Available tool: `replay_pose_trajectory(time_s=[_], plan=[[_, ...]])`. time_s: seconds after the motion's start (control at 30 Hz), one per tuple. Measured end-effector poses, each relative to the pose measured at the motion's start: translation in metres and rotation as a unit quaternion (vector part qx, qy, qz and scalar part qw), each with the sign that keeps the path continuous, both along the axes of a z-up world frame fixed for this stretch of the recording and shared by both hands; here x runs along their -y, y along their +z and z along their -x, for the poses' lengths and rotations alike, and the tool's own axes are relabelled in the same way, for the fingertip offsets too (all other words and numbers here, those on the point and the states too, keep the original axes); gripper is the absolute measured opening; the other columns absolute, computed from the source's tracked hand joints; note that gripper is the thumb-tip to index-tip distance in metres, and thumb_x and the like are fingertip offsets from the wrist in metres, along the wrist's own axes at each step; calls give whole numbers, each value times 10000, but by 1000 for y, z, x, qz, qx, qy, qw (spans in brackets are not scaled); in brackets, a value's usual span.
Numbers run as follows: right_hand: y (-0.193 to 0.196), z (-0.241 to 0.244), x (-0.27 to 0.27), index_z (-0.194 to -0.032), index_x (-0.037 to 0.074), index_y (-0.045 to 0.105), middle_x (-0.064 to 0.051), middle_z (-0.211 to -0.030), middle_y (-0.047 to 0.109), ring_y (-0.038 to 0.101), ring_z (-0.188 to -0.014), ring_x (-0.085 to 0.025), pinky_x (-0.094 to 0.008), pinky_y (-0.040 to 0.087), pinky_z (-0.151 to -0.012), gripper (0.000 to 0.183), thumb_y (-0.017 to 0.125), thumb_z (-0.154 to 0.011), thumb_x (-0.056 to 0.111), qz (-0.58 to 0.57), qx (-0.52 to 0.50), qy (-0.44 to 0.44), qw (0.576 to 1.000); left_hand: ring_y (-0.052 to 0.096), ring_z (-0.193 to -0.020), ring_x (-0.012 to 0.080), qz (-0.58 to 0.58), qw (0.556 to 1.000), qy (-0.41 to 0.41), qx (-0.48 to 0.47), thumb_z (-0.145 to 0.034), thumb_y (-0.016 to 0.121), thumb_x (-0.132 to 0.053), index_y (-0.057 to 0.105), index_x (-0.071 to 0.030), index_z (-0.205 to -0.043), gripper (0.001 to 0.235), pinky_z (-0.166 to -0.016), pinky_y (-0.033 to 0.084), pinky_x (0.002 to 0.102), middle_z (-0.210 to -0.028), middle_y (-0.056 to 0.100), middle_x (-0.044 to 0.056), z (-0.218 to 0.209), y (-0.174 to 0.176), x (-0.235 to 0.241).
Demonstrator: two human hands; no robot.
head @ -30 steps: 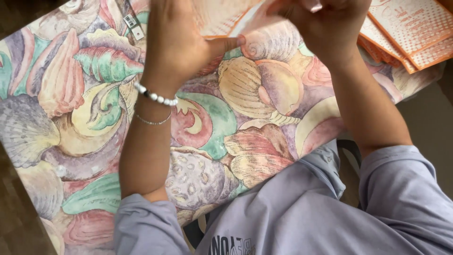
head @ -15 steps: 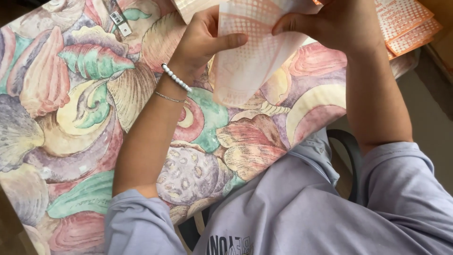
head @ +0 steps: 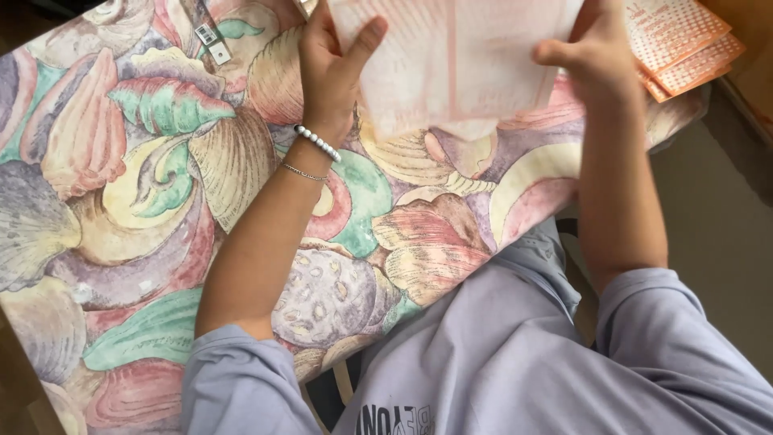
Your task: Folding thin paper food wrappers and stacking them on a table.
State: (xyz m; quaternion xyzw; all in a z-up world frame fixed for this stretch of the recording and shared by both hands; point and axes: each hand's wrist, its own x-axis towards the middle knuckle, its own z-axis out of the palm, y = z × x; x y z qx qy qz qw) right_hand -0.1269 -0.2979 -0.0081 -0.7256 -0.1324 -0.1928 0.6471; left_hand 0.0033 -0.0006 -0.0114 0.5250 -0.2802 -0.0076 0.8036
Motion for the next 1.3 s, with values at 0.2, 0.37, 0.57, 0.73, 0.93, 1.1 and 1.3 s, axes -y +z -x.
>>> replay_pose_trajectory(time_s=[0.2, 0.37, 0.57, 0.73, 0.93, 1.1, 1.3], plan=[[-6, 4, -26, -1160, 98, 604, -65, -1169, 695, 714, -1102, -227, -393, 660, -965, 432, 924, -889, -7, -61, 35, -142, 987, 664, -872, 137, -34, 998, -50, 30, -917, 799, -193, 613, -105, -953, 209, -771, 591, 295, -935, 699, 12, -4, -1, -7], [-10, 20, -26, -1326, 86, 500, -109, -1325, 570, 587, -1297, -301, -491, 533, -1137, 561, 845, -908, -61, -25, 129, -103, 986, 685, -1085, 288, -18, 996, -82, 39, -994, 767, -319, 487, -83, -1276, 461, -961, 624, 385, -1168, 656, 139, 3, -7, 0], [-20, 28, -31, -1269, 101, 547, -95, -1198, 626, 647, -1131, -286, -428, 606, -939, 498, 874, -939, -79, -87, 95, -171, 977, 458, -722, 75, -87, 994, 2, 66, -1030, 581, -334, 468, -146, -912, 249, -634, 415, 193, -810, 497, -35, 29, 1, 6], [-27, 45, -23, -1704, 199, 317, -271, -1414, 770, 727, -1295, -311, -407, 546, -1112, 948, 913, -969, 141, -94, 25, -172, 980, 313, -619, 53, -153, 985, 20, 80, -1050, 479, -452, 393, -172, -909, 325, -556, 289, 219, -727, 330, -62, 40, -9, 11], [-17, 47, -49, -1490, 120, 452, -95, -1338, 588, 590, -1236, -256, -389, 520, -1059, 635, 812, -999, -59, -97, 95, -203, 970, 515, -824, 128, -104, 991, 35, 70, -1068, 453, -458, 386, -146, -1053, 319, -760, 460, 276, -917, 496, 19, 50, -7, 15], [-15, 48, -48, -1455, 112, 433, -99, -1375, 548, 542, -1310, -256, -403, 488, -1139, 559, 774, -1027, -2, -76, 94, -163, 979, 682, -1078, 221, -129, 990, 17, 53, -1068, 529, -387, 496, -97, -1225, 332, -916, 604, 334, -1155, 671, 93, 45, -19, 16], [-12, 47, -50, -1507, 107, 423, -107, -1416, 547, 544, -1340, -264, -409, 476, -1162, 589, 772, -1047, -6, -57, 107, -169, 978, 640, -864, 144, -142, 986, 45, 69, -1065, 500, -433, 450, -139, -1122, 303, -681, 530, 256, -1006, 610, 32, 46, -11, 16]])
